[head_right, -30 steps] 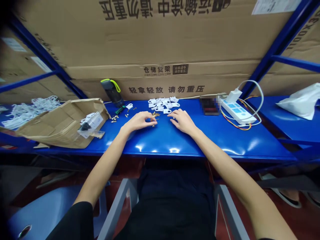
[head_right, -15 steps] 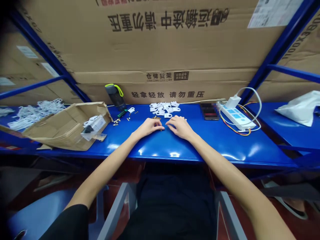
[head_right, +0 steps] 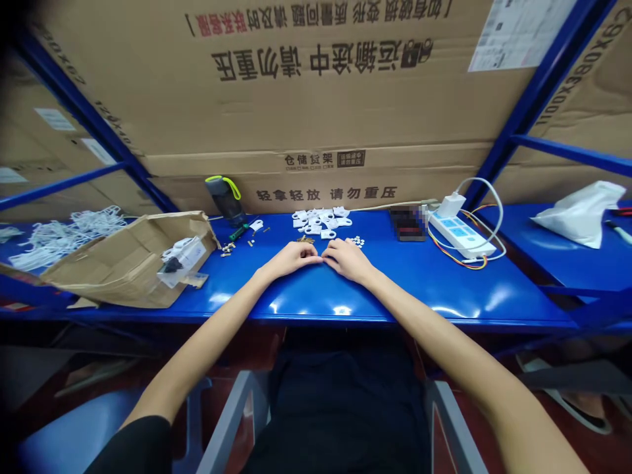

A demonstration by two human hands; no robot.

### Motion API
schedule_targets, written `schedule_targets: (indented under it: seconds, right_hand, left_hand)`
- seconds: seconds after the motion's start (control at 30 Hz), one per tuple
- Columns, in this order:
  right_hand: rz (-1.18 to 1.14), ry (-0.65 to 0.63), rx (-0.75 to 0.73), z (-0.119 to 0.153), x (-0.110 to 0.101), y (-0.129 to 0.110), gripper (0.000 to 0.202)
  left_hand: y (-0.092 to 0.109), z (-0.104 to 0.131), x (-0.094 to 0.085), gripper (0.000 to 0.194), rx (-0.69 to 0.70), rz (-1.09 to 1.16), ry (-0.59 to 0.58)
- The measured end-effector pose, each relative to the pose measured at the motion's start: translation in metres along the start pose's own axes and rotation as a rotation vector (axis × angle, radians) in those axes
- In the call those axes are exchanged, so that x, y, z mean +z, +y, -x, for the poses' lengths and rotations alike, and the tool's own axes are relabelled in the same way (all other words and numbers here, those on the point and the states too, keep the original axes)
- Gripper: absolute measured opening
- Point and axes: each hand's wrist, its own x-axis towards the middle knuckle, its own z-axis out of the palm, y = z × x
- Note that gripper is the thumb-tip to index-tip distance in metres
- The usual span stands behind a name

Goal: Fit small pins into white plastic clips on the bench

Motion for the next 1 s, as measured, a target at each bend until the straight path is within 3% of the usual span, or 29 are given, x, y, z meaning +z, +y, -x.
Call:
schedule_targets:
  seconds: [0.13, 0.3, 0.63, 0.8, 1.0]
  right_hand:
    - [0.009, 0.007, -0.004, 0.0, 0.0, 0.002, 0.024]
    - [0.009, 0.011, 0.009, 0.001, 0.0, 0.003, 0.022]
    - [0.022, -0.009, 0.069, 0.0, -0.005, -0.004, 0.022]
    - [-0.024, 0.032, 0.05, 0.003, -0.008, -0.006, 0.024]
    - [0.12, 0.042, 0.014, 0.001, -0.01, -0.001, 0.02]
  left_hand:
    - [-0.006, 0.001, -0.005, 0.044, 0.027, 0.045, -0.046]
    - [-0.013, 0.001, -0.006, 0.034, 0.052, 0.031, -0.002]
    - [0.002, -0.004, 0.007, 0.029, 0.078, -0.07, 0.095]
    - [0.002, -0.006, 0.011, 0.03, 0.002, 0.038, 0.112]
    - [-0.005, -0.007, 0.011, 0.026, -0.024, 0.142, 0.111]
